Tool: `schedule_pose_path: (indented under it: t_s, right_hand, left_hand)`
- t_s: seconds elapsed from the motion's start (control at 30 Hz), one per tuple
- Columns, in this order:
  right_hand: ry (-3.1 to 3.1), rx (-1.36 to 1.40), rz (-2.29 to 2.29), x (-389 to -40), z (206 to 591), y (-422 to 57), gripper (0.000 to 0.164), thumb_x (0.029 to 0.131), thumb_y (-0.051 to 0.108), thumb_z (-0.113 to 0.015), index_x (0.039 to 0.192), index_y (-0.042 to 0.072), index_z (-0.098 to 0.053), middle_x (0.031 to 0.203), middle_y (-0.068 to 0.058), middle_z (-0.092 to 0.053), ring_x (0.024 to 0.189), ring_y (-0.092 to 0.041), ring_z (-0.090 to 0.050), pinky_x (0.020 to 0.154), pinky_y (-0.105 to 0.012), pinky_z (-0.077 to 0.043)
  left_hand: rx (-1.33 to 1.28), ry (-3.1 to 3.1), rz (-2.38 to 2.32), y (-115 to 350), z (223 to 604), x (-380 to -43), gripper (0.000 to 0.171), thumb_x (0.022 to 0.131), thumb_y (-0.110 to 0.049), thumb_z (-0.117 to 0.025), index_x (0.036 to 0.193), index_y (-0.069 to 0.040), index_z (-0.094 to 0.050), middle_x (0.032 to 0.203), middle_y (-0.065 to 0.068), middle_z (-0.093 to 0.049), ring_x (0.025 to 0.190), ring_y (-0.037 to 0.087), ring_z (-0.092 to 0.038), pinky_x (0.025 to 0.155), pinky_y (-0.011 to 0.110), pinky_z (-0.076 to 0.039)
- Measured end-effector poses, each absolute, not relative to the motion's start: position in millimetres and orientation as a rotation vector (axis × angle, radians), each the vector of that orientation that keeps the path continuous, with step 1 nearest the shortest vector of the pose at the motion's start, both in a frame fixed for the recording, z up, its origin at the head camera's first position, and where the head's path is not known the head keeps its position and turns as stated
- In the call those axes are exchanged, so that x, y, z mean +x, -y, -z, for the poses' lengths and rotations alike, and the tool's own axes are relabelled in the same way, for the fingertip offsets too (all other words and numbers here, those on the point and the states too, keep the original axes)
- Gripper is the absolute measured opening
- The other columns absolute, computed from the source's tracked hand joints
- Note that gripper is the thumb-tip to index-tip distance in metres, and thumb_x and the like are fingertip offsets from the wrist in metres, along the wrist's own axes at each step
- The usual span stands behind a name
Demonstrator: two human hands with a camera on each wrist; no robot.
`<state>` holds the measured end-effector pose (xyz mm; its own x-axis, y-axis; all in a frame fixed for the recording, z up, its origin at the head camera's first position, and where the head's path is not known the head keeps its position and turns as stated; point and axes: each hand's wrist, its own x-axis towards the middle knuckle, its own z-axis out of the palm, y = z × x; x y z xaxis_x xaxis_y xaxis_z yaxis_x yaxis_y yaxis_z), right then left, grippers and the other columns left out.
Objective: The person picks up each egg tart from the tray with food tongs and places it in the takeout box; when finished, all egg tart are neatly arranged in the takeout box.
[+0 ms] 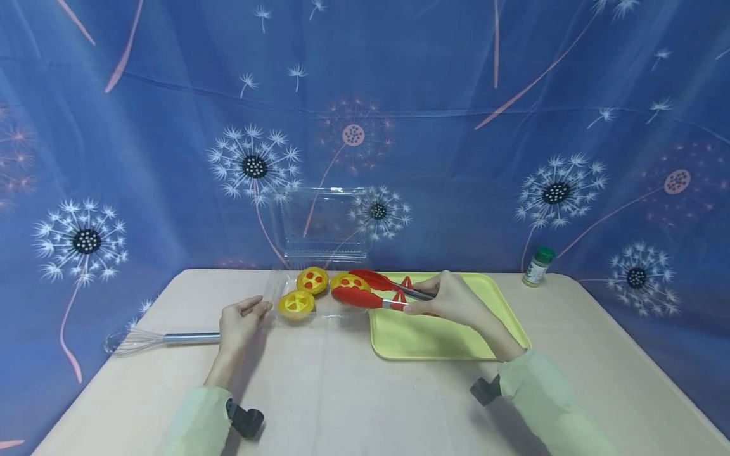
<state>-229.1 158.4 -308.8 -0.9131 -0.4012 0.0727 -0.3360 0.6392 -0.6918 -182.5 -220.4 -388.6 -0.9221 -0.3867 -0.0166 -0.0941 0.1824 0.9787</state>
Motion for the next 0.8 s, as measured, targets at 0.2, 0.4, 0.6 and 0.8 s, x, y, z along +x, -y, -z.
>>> schedule_pose_path:
  t_s: [0.2,0.4,0.6,0.8]
  right_hand:
    - [-2.704,-0.571,1.123,-240.6,314.6,-140.9,0.05,0.071,0.033,-0.087,0.112,0.007,-0.074,0.079,0.001,-0.074,0.054,-0.011,-0.029,0.047,-0.023,-0.025]
    - [-2.698,-0.572,1.092,-250.1,321.5,-131.5,0.049,0.073,0.032,-0.086,0.111,0.004,-0.074,0.085,-0.003,-0.076,0.053,-0.011,-0.026,0.048,-0.024,-0.023]
    - [-2.724,-0.581,1.042,-256.0,319.2,-123.5,0.048,0.071,0.033,-0.087,0.108,0.004,-0.075,0.098,-0.008,-0.076,0.052,-0.01,-0.027,0.049,-0.024,-0.024]
    - [-2.747,-0.723,0.944,-255.8,314.0,-114.9,0.035,0.073,0.031,-0.087,0.097,0.007,-0.079,0.06,0.002,-0.065,0.048,-0.009,-0.022,0.046,-0.021,-0.019]
  left_hand:
    - [0.46,2.217,1.817,218.8,389.8,-181.3,0.038,0.1,-0.007,-0.054,0.132,0.014,-0.051,0.124,0.029,-0.06,0.103,0.021,-0.069,0.08,0.013,-0.058]
    - [0.463,2.221,1.8,218.7,391.6,-183.0,0.037,0.1,-0.007,-0.053,0.131,0.013,-0.052,0.124,0.028,-0.061,0.101,0.018,-0.069,0.08,0.013,-0.058]
    - [0.452,2.212,1.8,219.4,390.7,-183.0,0.037,0.1,-0.006,-0.053,0.131,0.014,-0.052,0.123,0.029,-0.06,0.102,0.021,-0.069,0.079,0.013,-0.058]
    - [0.454,2.2,1.817,219.7,390.2,-182.7,0.037,0.1,-0.006,-0.053,0.131,0.014,-0.051,0.124,0.03,-0.06,0.1,0.017,-0.069,0.081,0.015,-0.058]
